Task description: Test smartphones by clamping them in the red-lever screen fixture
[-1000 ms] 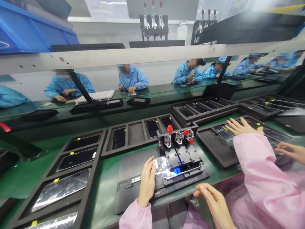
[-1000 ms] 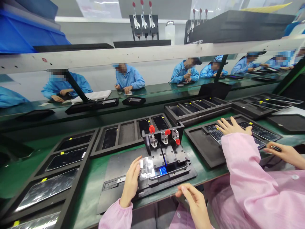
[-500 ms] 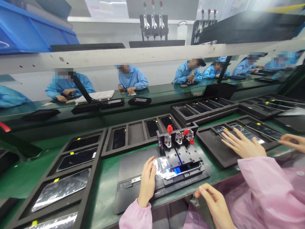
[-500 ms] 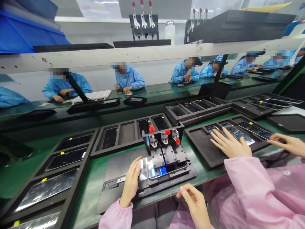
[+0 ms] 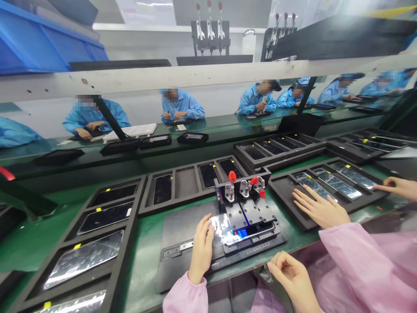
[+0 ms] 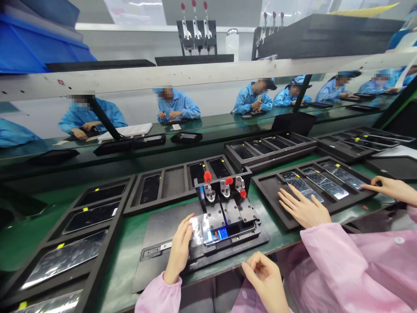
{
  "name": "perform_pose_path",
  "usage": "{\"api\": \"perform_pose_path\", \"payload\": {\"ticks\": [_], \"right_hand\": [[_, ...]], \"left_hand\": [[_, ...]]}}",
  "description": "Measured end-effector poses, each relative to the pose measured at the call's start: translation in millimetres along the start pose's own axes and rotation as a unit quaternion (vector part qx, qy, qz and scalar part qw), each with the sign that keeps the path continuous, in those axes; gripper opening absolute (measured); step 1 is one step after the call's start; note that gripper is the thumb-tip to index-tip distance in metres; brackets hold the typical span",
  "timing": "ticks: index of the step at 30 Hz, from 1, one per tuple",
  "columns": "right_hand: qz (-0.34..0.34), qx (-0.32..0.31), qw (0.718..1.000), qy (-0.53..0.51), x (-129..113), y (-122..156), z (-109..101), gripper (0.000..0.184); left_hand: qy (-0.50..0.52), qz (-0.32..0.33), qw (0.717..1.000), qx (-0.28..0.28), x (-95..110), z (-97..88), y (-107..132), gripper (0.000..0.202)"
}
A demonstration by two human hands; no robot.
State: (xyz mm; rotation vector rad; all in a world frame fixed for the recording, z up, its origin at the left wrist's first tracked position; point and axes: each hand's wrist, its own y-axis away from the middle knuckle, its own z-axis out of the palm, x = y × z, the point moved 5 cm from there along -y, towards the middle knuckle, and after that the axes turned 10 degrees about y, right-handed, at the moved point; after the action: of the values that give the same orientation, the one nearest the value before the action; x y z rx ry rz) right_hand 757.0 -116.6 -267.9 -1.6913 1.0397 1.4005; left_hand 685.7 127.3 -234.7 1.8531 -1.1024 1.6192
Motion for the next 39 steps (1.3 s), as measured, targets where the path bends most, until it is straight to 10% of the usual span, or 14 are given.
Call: {"api": "perform_pose_path", "payload": {"ticks": [7, 13, 21, 31, 39], "right_hand": [[-0.052, 0.011, 0.998, 0.038, -29.2, -23.5, -12.9, 0.018], [-0.058, 0.052, 0.982, 0.174, -69.3, -95.5, -34.4, 0.040], [-0.049, -0.096, 0.968, 0.226, -82.2, -146.6, -12.7, 0.039], [-0.091, -0.094, 0.983, 0.132, -126.3, -71.8, -55.8, 0.037], [-0.020, -0.238, 0.954, 0.182, -80.4, -13.7, -49.1, 0.018]], "left_hand": [[-0.092, 0.062, 0.983, -0.148, 8.0, 3.1, 5.0, 0.081], [-0.161, 0.124, 0.959, -0.198, 12.1, 4.4, 1.0, 0.109], [-0.175, 0.132, 0.954, -0.206, 6.1, 6.9, -3.3, 0.110], [-0.198, 0.119, 0.947, -0.224, 6.7, 9.8, -5.4, 0.109], [-0.179, 0.115, 0.954, -0.212, 12.7, 10.6, -11.7, 0.105]]}}
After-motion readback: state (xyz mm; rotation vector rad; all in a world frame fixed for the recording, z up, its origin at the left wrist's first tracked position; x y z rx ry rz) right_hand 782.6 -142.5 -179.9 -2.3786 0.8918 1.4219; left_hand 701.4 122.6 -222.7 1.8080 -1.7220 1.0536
